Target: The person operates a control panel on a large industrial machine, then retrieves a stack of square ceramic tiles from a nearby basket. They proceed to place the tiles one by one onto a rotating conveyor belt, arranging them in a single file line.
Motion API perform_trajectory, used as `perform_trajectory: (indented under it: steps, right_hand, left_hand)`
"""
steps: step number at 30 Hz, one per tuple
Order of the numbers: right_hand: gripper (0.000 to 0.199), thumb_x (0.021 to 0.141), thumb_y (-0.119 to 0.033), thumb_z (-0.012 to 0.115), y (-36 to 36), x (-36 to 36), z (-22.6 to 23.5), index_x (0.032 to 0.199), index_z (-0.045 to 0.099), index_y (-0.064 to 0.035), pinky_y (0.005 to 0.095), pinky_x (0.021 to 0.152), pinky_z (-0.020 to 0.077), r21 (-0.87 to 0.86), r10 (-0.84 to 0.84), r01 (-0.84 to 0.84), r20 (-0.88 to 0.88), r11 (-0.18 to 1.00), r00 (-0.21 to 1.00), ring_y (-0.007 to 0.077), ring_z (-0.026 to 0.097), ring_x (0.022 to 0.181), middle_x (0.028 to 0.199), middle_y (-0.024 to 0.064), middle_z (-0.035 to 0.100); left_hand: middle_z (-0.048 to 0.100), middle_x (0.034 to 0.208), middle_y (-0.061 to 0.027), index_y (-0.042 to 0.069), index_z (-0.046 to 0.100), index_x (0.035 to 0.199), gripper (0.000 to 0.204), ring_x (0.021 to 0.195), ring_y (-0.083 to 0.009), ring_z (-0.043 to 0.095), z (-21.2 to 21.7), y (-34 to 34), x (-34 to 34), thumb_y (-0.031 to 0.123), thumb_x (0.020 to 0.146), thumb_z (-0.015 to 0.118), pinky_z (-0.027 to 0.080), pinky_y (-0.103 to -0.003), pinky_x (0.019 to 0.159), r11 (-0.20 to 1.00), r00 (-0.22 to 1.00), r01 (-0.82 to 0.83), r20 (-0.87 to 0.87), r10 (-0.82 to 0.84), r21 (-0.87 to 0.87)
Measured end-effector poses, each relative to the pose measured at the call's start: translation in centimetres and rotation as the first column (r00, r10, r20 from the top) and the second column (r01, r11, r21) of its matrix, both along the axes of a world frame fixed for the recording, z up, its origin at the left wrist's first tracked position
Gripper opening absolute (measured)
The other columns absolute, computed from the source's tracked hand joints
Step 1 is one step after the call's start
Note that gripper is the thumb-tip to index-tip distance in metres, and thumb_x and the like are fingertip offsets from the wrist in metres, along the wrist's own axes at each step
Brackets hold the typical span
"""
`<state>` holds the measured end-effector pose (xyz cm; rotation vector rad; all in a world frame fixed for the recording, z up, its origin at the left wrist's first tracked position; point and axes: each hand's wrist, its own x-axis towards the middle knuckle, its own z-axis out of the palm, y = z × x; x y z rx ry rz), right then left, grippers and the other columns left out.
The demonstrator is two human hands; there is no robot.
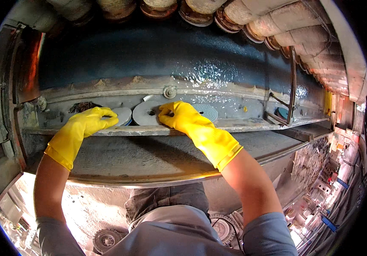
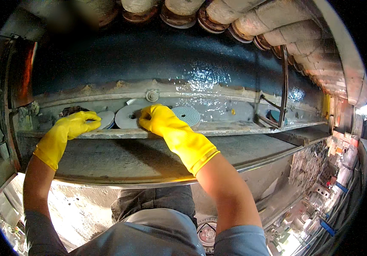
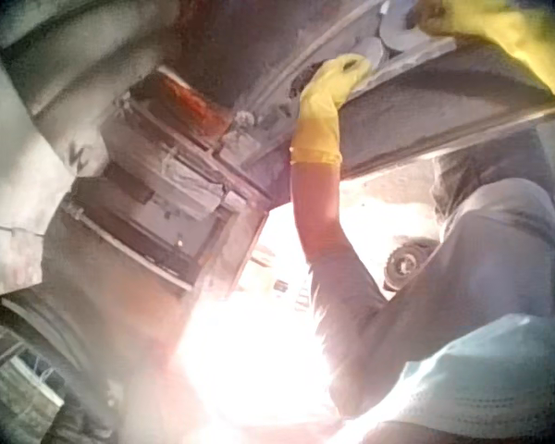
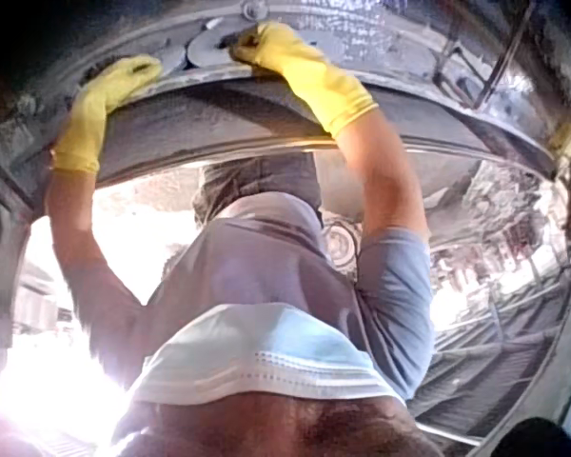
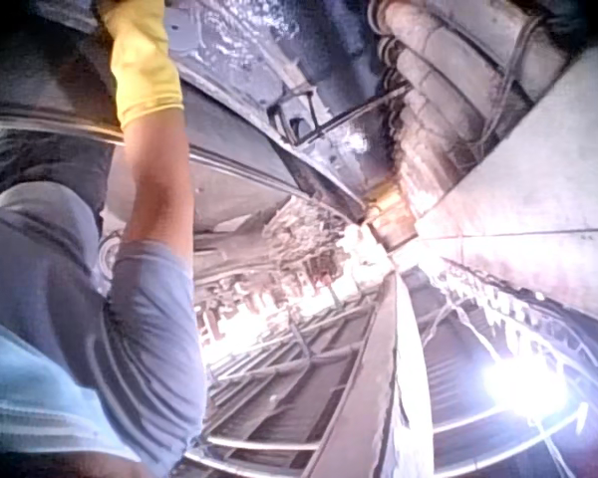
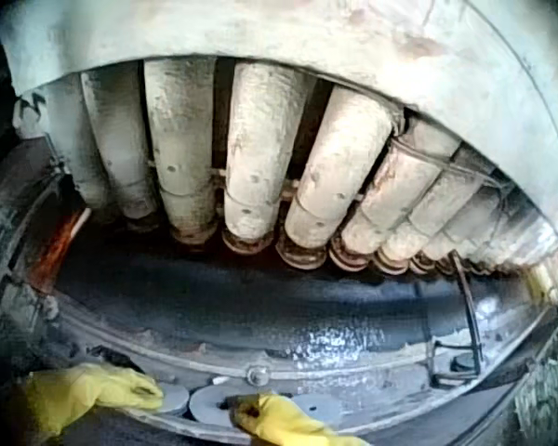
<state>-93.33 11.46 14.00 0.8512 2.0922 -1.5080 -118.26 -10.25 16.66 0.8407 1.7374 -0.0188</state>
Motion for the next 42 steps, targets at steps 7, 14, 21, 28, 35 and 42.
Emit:
perform_trajectory:
  steps: [7, 14, 21, 28, 35, 42]
  right_hand:
    - [0.036, 0.090, -0.034, 0.072, 0.4, 0.9, 1.9, 0.114, 0.074, -0.0073, 0.0469, 0.092, 0.0550, 0.465, 0.290, -0.128, -0.293, 0.876, 0.911, 0.0413, 0.070, 0.102, 0.116, 0.0184, 0.073]
    - [0.039, 0.089, -0.023, 0.075, -2.5, 6.8, 11.2, 0.121, 0.069, -0.0006, 0.0441, 0.092, 0.0573, 0.463, 0.288, -0.047, -0.467, 0.885, 0.836, 0.0412, 0.070, 0.106, 0.124, 0.0215, 0.070]
    - [0.027, 0.083, -0.030, 0.080, -7.4, 13.3, 11.8, 0.095, 0.072, -0.0071, 0.0438, 0.063, 0.0516, 0.728, 0.364, 0.038, -0.387, 0.684, 0.847, 0.0344, 0.067, 0.069, 0.089, 0.0113, 0.074]
    - [0.042, 0.090, -0.033, 0.074, -9.5, 12.7, 9.0, 0.059, 0.058, -0.0107, 0.0462, 0.053, 0.0415, 0.904, 0.510, 0.340, -0.428, 0.261, 0.746, 0.0355, 0.059, 0.056, 0.060, 0.0126, 0.060]
    - [0.042, 0.104, -0.037, 0.057, -9.1, 13.9, 5.8, 0.083, 0.072, -0.0045, 0.0499, 0.070, 0.0518, 0.939, 0.418, 0.319, -0.342, 0.127, 0.841, 0.0404, 0.067, 0.078, 0.083, 0.0193, 0.072]
    - [0.047, 0.104, -0.044, 0.054, -11.3, 14.7, 8.1, 0.112, 0.073, -0.0021, 0.0454, 0.091, 0.0548, 0.978, 0.174, 0.200, -0.207, 0.057, 0.963, 0.0383, 0.069, 0.102, 0.110, 0.0197, 0.074]
  left_hand:
    - [0.057, 0.150, -0.0100, 0.019, 0.065, 0.138, 0.053, 0.140, -0.0298, 0.050, 1.5, 0.2, -0.2, 0.052, 0.096, 0.061, 0.037, -0.039, 0.118, 0.992, 0.993, 0.083, -0.093, -0.074, 0.091]
    - [0.052, 0.154, -0.0143, 0.014, 0.062, 0.142, 0.057, 0.142, -0.0324, 0.048, 7.1, -2.8, 1.7, 0.028, 0.088, 0.078, 0.039, -0.044, 0.117, 0.934, 0.929, 0.153, -0.368, -0.025, 0.323]
    - [0.062, 0.140, -0.0213, 0.006, 0.064, 0.139, 0.066, 0.131, -0.0357, 0.059, 12.2, -10.2, 9.7, 0.025, 0.079, 0.085, 0.046, -0.045, 0.111, 0.720, 0.962, 0.098, -0.252, 0.110, 0.687]
    - [0.066, 0.134, -0.0203, 0.002, 0.060, 0.139, 0.085, 0.122, -0.0364, 0.064, 6.9, -13.2, 13.3, 0.048, 0.071, 0.084, 0.051, -0.046, 0.104, 0.548, 0.679, 0.501, -0.697, 0.232, 0.670]
    - [0.064, 0.135, -0.0181, 0.001, 0.056, 0.144, 0.065, 0.120, -0.0363, 0.062, 0.3, -27.5, 21.8, 0.039, 0.092, 0.069, 0.049, -0.055, 0.102, 0.063, 0.635, 0.610, -0.535, 0.557, 0.790]
    - [0.070, 0.127, -0.0181, 0.011, 0.066, 0.135, 0.059, 0.117, -0.0353, 0.068, -9.4, -72.6, 36.1, 0.041, 0.085, 0.074, 0.054, -0.045, 0.100, 0.427, 0.315, -0.860, -0.367, 0.875, 0.278]
